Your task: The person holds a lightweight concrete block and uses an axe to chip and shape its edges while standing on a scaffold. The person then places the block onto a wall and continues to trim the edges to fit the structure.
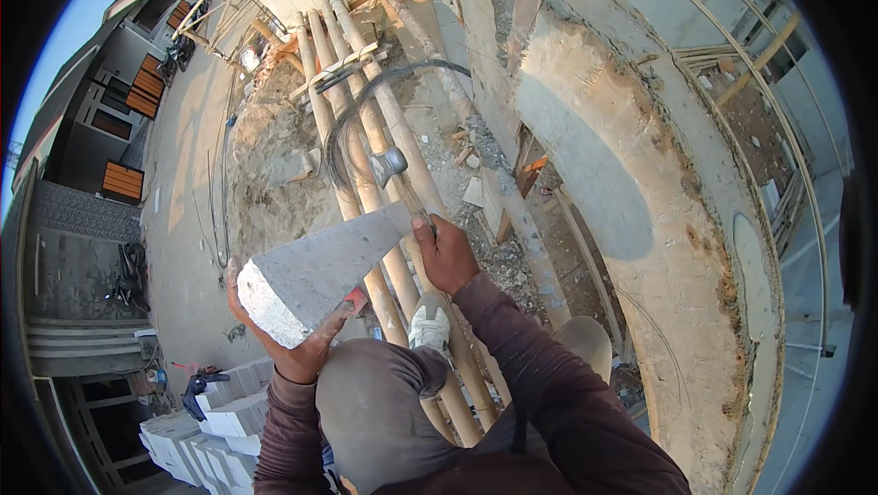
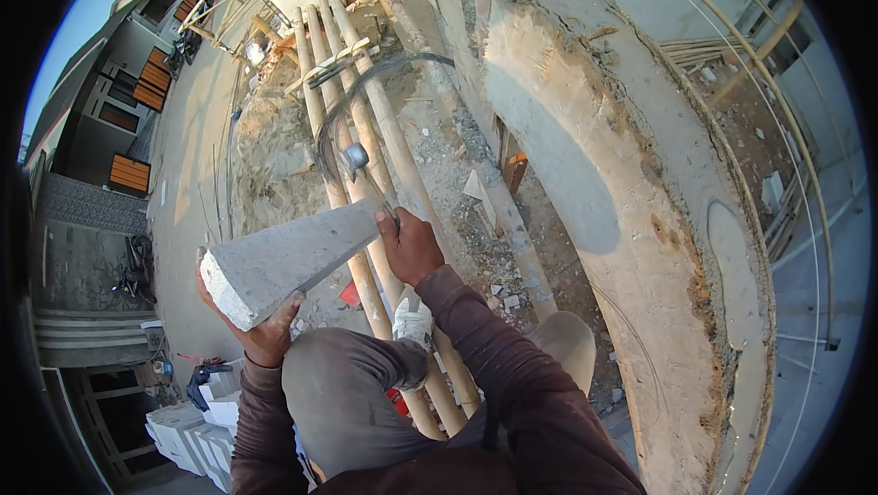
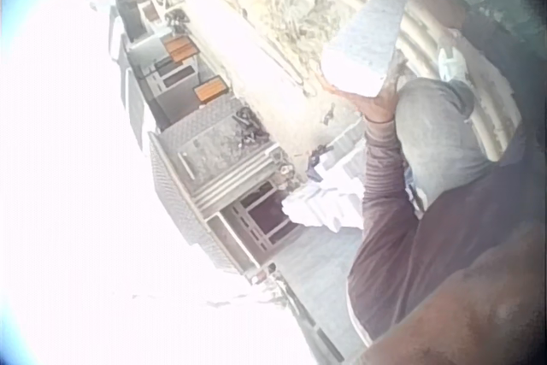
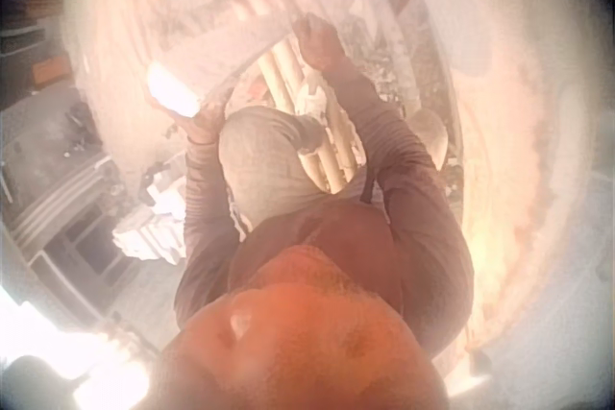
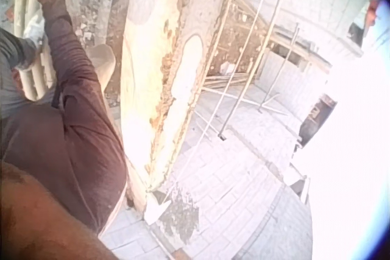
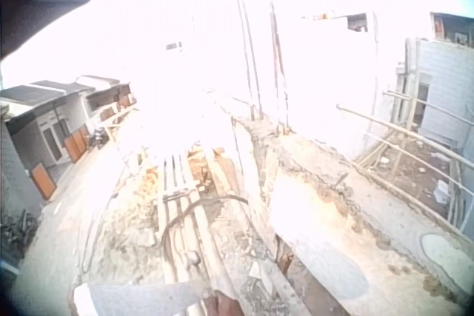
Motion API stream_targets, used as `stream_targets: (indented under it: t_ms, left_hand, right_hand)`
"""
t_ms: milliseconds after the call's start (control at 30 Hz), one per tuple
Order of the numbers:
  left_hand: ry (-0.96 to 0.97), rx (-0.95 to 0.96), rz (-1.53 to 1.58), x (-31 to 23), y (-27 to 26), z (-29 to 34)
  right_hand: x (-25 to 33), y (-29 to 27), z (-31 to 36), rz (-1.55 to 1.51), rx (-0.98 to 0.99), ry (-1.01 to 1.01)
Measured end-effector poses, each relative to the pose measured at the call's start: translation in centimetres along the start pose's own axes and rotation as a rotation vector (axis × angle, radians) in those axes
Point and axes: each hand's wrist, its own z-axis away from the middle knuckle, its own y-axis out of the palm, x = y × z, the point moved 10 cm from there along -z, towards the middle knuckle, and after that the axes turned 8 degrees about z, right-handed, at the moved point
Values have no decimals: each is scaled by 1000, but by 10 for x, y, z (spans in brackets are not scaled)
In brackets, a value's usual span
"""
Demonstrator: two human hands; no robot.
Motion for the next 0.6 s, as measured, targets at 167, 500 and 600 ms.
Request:
stream_targets:
  t_ms: [167,500,600]
  left_hand:
    - [208,55,-246,-23,9,-3]
    - [105,17,-79,-14,8,-6]
    - [87,12,-48,-6,8,-9]
  right_hand:
    - [-40,22,2,51,-30,86]
    - [-51,20,19,111,-4,91]
    - [-50,19,17,160,40,103]
